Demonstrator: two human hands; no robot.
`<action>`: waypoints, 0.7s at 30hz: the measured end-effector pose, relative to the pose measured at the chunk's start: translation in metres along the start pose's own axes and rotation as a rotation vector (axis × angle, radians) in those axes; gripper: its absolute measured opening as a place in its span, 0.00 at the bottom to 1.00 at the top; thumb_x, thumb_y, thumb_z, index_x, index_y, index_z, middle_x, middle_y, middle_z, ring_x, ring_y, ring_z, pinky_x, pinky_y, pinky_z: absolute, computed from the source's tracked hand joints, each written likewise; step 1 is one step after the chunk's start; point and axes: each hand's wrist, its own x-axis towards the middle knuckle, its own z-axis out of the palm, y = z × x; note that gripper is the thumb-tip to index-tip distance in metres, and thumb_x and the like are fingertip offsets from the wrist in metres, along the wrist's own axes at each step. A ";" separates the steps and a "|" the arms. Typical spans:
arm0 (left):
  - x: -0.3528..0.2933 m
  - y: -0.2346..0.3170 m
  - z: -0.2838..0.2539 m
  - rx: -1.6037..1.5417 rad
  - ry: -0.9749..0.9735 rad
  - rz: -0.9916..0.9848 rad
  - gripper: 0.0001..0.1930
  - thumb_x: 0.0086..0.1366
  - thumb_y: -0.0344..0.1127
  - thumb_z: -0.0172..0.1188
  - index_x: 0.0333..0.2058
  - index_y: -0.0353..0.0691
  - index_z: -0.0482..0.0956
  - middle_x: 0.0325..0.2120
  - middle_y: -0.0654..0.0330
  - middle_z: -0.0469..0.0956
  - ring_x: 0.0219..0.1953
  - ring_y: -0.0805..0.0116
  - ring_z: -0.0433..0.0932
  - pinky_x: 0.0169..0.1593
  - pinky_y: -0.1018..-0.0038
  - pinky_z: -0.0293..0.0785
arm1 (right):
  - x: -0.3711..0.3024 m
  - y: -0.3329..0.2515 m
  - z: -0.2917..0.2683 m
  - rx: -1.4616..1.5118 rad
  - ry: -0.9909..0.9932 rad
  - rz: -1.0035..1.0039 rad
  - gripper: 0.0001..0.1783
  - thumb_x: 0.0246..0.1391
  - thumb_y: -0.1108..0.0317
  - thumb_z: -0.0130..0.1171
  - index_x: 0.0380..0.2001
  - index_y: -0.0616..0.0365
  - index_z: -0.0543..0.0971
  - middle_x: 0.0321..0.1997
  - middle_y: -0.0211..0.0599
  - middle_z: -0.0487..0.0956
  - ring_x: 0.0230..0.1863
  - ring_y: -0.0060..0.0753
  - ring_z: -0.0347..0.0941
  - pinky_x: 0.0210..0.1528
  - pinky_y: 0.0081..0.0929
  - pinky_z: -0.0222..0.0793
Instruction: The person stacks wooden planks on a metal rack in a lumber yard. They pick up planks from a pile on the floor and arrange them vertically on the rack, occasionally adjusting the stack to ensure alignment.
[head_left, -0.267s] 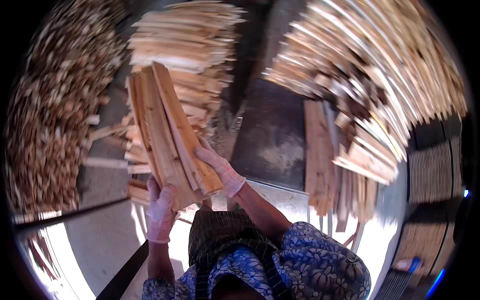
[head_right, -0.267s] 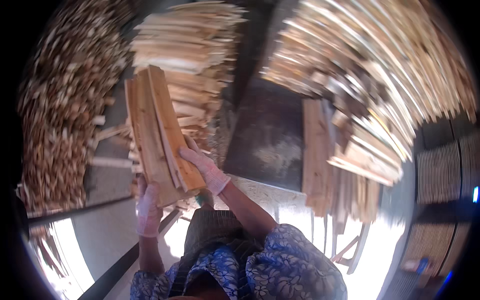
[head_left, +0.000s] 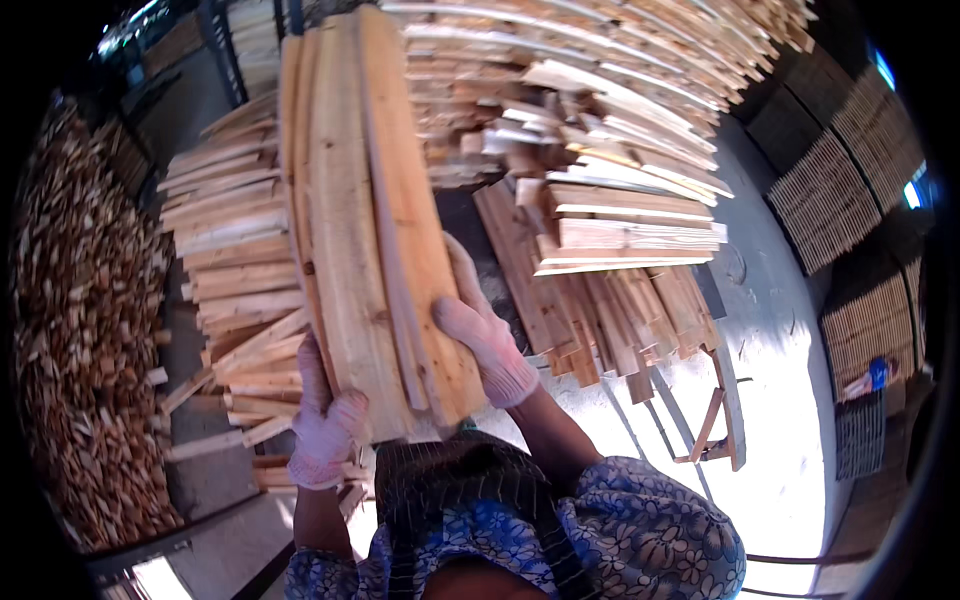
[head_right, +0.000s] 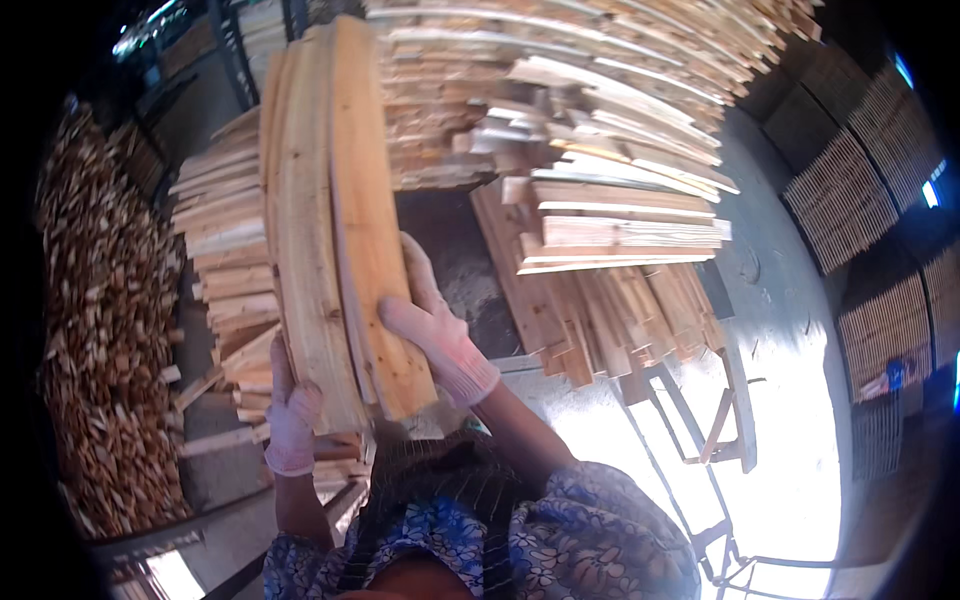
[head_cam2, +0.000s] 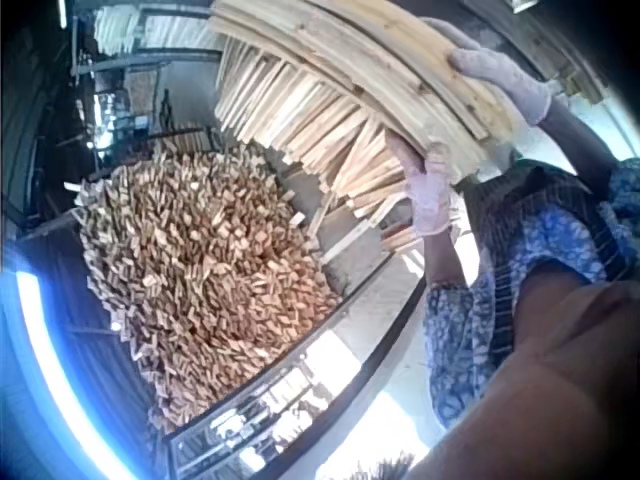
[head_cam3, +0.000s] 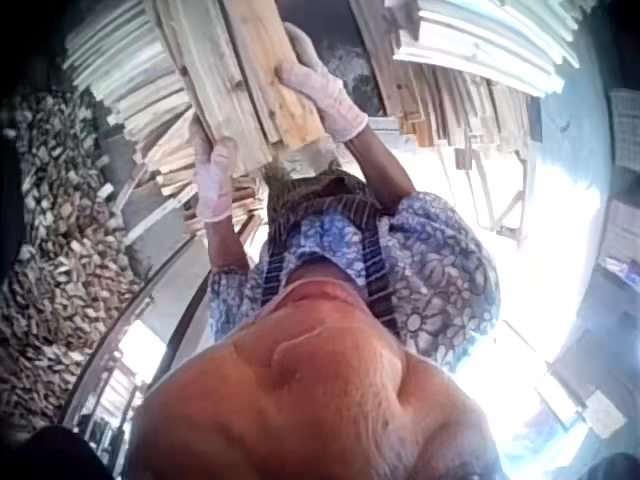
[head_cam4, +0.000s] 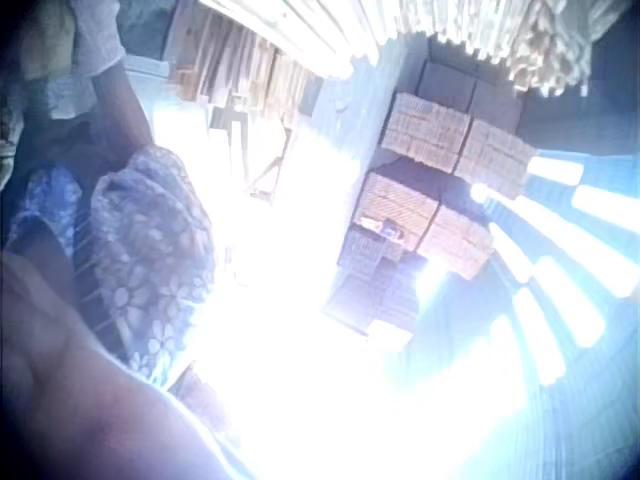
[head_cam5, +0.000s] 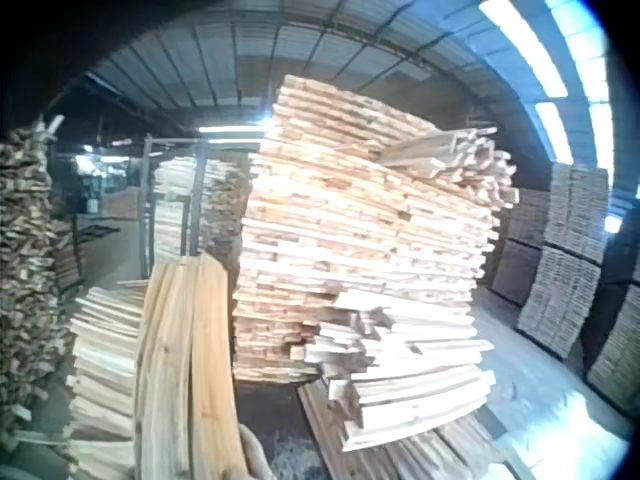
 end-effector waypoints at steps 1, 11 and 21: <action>0.008 -0.003 0.011 0.023 -0.097 0.066 0.51 0.67 0.47 0.62 0.75 0.42 0.35 0.73 0.53 0.51 0.71 0.62 0.54 0.70 0.67 0.54 | -0.011 -0.014 -0.013 -0.023 0.059 -0.053 0.54 0.53 0.52 0.60 0.76 0.55 0.44 0.73 0.42 0.60 0.71 0.36 0.57 0.71 0.32 0.54; 0.203 0.093 0.186 -0.084 -0.815 0.103 0.52 0.57 0.53 0.67 0.71 0.33 0.51 0.66 0.52 0.62 0.68 0.61 0.61 0.70 0.65 0.55 | -0.021 -0.081 -0.119 -0.017 0.602 -0.685 0.64 0.49 0.50 0.66 0.76 0.56 0.34 0.73 0.49 0.54 0.73 0.44 0.53 0.74 0.43 0.49; 0.413 0.138 0.312 0.966 -0.549 0.235 0.29 0.64 0.57 0.62 0.57 0.46 0.75 0.50 0.57 0.79 0.49 0.62 0.77 0.55 0.60 0.75 | 0.176 -0.175 -0.314 -0.851 1.267 0.049 0.53 0.51 0.27 0.57 0.72 0.43 0.54 0.70 0.63 0.59 0.71 0.62 0.58 0.64 0.57 0.60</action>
